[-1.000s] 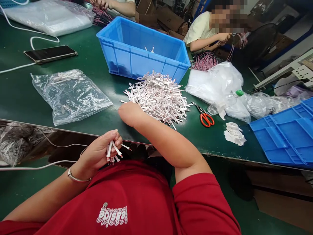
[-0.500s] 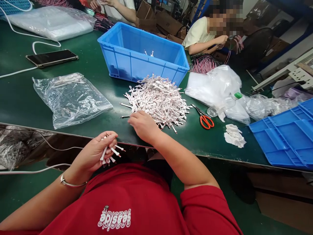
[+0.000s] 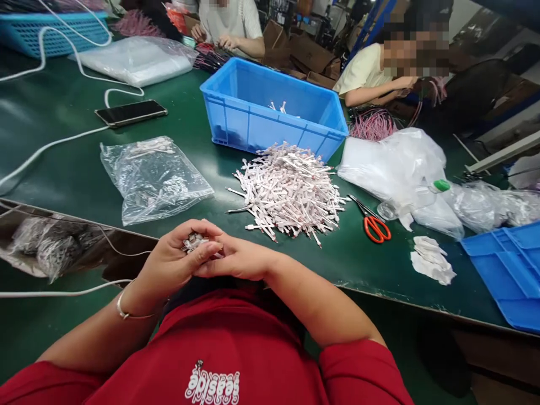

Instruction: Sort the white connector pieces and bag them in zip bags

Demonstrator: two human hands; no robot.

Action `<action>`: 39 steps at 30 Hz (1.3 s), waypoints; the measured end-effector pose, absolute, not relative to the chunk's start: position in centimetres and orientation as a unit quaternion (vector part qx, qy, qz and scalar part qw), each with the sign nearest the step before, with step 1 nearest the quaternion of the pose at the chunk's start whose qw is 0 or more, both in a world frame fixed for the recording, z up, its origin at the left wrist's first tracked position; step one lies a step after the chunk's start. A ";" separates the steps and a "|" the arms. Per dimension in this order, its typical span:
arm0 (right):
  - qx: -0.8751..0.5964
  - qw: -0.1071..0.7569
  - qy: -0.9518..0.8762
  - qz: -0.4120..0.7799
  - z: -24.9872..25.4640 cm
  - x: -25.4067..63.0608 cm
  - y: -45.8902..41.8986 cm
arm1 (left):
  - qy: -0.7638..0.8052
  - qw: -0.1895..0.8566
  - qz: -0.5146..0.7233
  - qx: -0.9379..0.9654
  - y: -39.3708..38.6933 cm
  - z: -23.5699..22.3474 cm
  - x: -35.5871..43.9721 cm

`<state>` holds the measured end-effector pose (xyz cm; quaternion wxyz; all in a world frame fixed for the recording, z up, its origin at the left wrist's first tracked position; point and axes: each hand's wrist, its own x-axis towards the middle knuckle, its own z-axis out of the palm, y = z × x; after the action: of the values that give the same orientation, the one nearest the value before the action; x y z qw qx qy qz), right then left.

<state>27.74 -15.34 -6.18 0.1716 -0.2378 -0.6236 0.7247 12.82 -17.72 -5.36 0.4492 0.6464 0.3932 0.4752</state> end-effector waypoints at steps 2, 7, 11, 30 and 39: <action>-0.248 0.156 -0.629 0.720 -5.3 27.2 -14.0 | 0.391 0.400 0.506 0.656 -16.9 -5.3 12.7; -0.347 0.151 -0.686 0.622 -4.5 24.7 -11.9 | 0.458 0.324 0.591 0.579 -15.4 -6.4 12.7; -0.369 0.107 -0.782 0.490 -4.8 22.9 -11.5 | 0.511 0.339 0.595 0.520 -15.3 -6.8 11.7; -0.393 0.123 -0.830 0.377 -5.6 20.9 -12.8 | 0.456 0.573 0.588 0.344 -14.9 -8.9 9.4; -0.280 0.206 -0.933 -0.095 -5.7 25.9 -14.1 | 0.434 0.663 0.468 0.391 -13.9 -6.7 9.5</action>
<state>25.88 -14.13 -5.72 0.2061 -0.2801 -0.9327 -0.0954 9.51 -13.88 -6.68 0.6630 0.3906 0.4340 0.4684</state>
